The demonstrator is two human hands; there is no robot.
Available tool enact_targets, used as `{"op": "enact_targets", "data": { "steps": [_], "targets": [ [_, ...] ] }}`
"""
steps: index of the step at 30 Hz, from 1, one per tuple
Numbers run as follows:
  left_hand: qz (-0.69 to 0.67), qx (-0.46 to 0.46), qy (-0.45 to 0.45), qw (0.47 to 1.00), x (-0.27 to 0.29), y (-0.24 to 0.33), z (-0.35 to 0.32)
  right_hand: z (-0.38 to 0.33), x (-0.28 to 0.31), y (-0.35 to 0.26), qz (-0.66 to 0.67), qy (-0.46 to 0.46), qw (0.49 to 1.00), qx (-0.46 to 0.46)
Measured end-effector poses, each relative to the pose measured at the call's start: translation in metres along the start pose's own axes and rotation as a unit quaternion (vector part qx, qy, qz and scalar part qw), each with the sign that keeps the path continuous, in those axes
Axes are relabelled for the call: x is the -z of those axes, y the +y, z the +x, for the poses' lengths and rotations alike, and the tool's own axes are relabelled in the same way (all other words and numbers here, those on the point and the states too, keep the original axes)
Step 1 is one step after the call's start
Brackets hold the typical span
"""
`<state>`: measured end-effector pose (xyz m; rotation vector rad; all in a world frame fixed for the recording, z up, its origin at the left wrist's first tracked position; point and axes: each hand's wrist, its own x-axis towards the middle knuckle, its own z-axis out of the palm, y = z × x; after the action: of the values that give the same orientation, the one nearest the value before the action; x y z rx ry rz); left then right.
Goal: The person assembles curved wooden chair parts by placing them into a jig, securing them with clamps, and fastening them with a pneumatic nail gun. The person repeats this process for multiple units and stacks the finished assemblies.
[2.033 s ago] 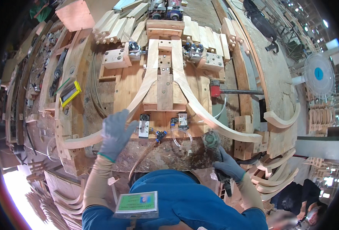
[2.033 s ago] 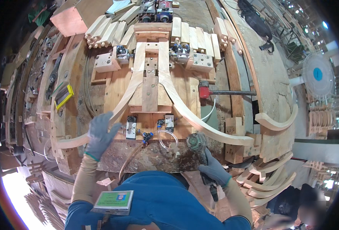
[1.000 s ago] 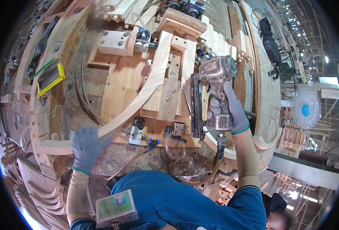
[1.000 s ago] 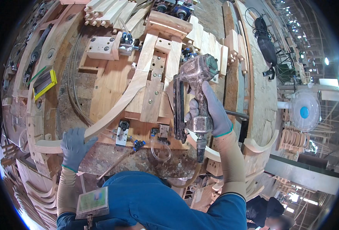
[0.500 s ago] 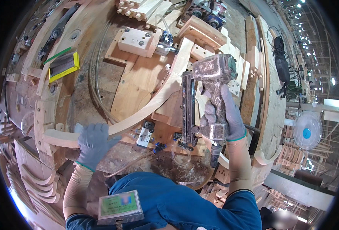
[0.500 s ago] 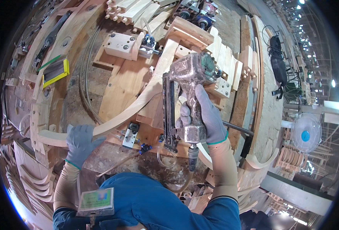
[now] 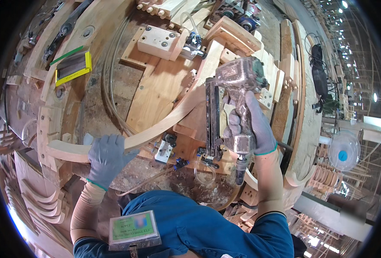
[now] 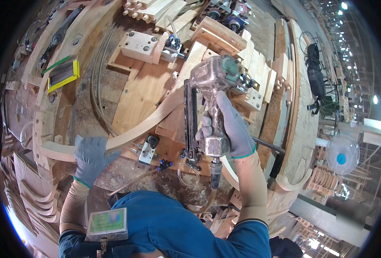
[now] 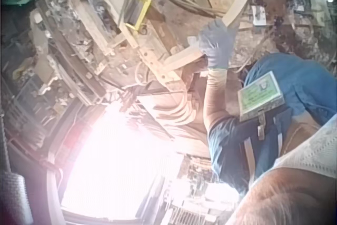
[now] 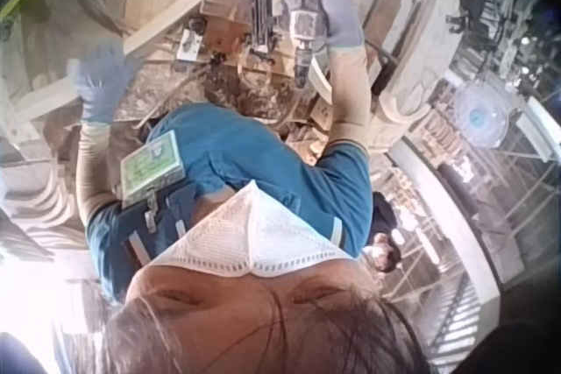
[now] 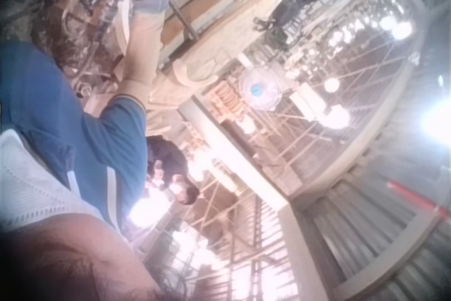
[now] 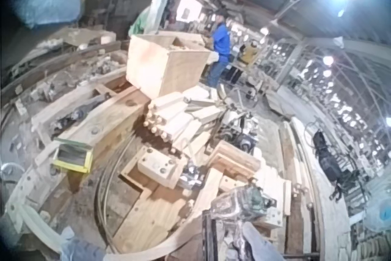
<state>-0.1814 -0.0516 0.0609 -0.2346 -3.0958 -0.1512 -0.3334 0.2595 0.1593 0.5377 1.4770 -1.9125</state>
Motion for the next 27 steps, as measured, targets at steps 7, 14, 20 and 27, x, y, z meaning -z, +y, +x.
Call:
{"op": "enact_targets", "data": {
  "steps": [7,14,20,27],
  "targets": [
    [0.013,-0.036,0.048,0.998,-0.002,-0.001,-0.004,-0.099,0.016,0.017,0.014,0.066,0.997,-0.040],
    [0.016,-0.033,0.007,0.999,0.001,0.007,-0.003,-0.225,0.066,0.107,-0.187,0.134,0.973,-0.028],
    [-0.078,-0.175,0.088,0.978,0.013,0.068,0.004,-0.221,0.112,0.220,-0.387,0.186,0.898,0.099],
    [-0.109,-0.095,-0.033,0.989,-0.059,0.104,0.034,-0.151,0.146,0.286,-0.633,0.364,0.684,-0.008]
  ]
}}
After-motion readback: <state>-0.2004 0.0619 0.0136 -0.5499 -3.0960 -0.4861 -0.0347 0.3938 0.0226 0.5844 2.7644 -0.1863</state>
